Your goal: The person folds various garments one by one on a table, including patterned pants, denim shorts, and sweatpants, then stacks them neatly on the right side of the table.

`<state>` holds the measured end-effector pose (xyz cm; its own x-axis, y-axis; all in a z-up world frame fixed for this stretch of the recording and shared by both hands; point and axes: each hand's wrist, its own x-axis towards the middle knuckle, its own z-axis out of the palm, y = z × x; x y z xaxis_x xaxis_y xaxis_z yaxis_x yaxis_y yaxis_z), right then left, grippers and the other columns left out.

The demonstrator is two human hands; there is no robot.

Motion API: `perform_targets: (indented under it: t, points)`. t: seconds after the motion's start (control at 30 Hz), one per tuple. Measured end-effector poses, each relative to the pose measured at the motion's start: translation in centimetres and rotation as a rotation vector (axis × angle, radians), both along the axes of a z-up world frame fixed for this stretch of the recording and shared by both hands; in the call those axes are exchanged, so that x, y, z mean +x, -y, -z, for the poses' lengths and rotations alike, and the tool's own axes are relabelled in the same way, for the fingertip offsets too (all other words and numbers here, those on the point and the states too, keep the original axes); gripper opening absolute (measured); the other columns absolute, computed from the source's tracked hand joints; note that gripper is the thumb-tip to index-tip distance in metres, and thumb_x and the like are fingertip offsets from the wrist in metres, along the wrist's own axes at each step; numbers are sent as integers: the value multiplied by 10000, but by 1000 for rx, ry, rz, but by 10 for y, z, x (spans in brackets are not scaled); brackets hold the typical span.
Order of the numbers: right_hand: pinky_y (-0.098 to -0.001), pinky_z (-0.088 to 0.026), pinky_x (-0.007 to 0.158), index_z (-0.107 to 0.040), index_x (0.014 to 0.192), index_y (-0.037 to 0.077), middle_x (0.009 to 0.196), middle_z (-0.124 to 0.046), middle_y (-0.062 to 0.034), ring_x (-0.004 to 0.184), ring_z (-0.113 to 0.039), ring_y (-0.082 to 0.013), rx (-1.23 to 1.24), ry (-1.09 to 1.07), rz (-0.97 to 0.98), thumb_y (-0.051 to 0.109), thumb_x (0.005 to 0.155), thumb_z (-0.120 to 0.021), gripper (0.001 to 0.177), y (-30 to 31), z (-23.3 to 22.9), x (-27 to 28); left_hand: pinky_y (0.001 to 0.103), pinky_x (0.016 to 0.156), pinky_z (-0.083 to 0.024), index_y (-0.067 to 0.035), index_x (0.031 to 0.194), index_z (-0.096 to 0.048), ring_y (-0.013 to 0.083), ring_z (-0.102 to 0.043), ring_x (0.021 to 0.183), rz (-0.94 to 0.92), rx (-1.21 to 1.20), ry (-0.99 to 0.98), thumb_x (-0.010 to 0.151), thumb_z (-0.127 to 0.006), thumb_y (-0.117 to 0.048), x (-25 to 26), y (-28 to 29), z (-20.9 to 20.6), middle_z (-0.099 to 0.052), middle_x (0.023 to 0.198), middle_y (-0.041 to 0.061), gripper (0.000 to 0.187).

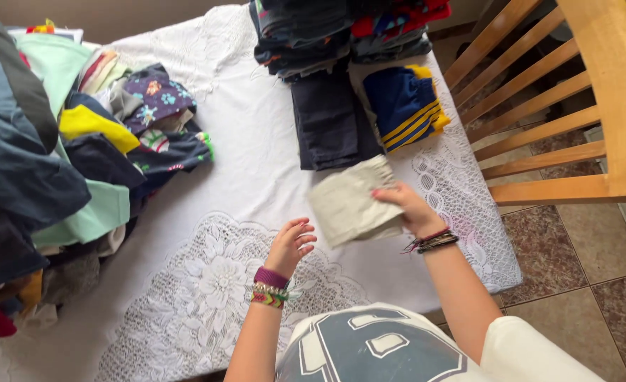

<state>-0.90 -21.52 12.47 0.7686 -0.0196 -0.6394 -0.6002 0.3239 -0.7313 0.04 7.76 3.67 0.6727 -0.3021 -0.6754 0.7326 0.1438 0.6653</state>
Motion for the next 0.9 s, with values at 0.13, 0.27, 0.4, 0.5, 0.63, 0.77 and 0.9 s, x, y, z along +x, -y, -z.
perform_targets:
  t: [0.13,0.27,0.4,0.5,0.63,0.77,0.9]
  points:
    - [-473,-436,1083,-562,1391,107,1323,-644,-136,1254,-585,-273,-58,219,393,365,858,-793,635,25,-72,28,288,742,-548,-106,1248,-630,186,-711,886,43,85,70,937,-656,-259,1,-1,-10,-725,1042,88,347]
    - [-435,-552,1023,-513,1389,57,1300,-626,-110,1204,-642,-239,-13,323,853,396,890,-886,709,99,37,80,282,735,-528,-118,1228,-644,186,-730,905,69,143,29,933,-644,-217,-2,0,-16,-758,1107,104,311]
    - [-475,-587,1002,-423,1388,38,1289,-595,-169,1175,-643,-306,-62,216,815,375,931,-855,714,95,69,104,286,745,-527,-108,1215,-655,192,-743,914,76,134,35,922,-664,-225,-2,-2,-28,-768,1101,111,315]
    - [-530,-515,1061,-348,1423,-64,1350,-445,-225,1282,-534,-387,-67,148,863,317,937,-827,781,89,87,104,276,744,-519,-125,1191,-663,181,-745,905,59,140,53,932,-647,-231,4,-6,-29,-775,1088,94,280]
    - [-562,-480,1093,-378,1440,40,1347,-513,-165,1287,-556,-347,64,233,825,330,954,-827,723,101,111,108,293,750,-511,-130,1170,-675,193,-744,910,52,144,39,926,-653,-235,-2,-10,-29,-778,1085,97,267]
    - [-509,-573,1028,-554,1325,104,1237,-700,-108,1148,-696,-284,206,385,787,272,960,-801,471,115,127,129,269,715,-506,-121,1165,-674,180,-748,891,62,161,41,917,-649,-233,-5,-5,-30,-780,1072,94,274]
    - [-527,-525,1080,-565,1313,81,1243,-703,-115,1166,-681,-272,236,392,789,253,959,-805,461,110,126,127,252,686,-505,-130,1143,-678,165,-753,863,51,165,69,905,-658,-228,-5,-7,-15,-784,1034,81,258]
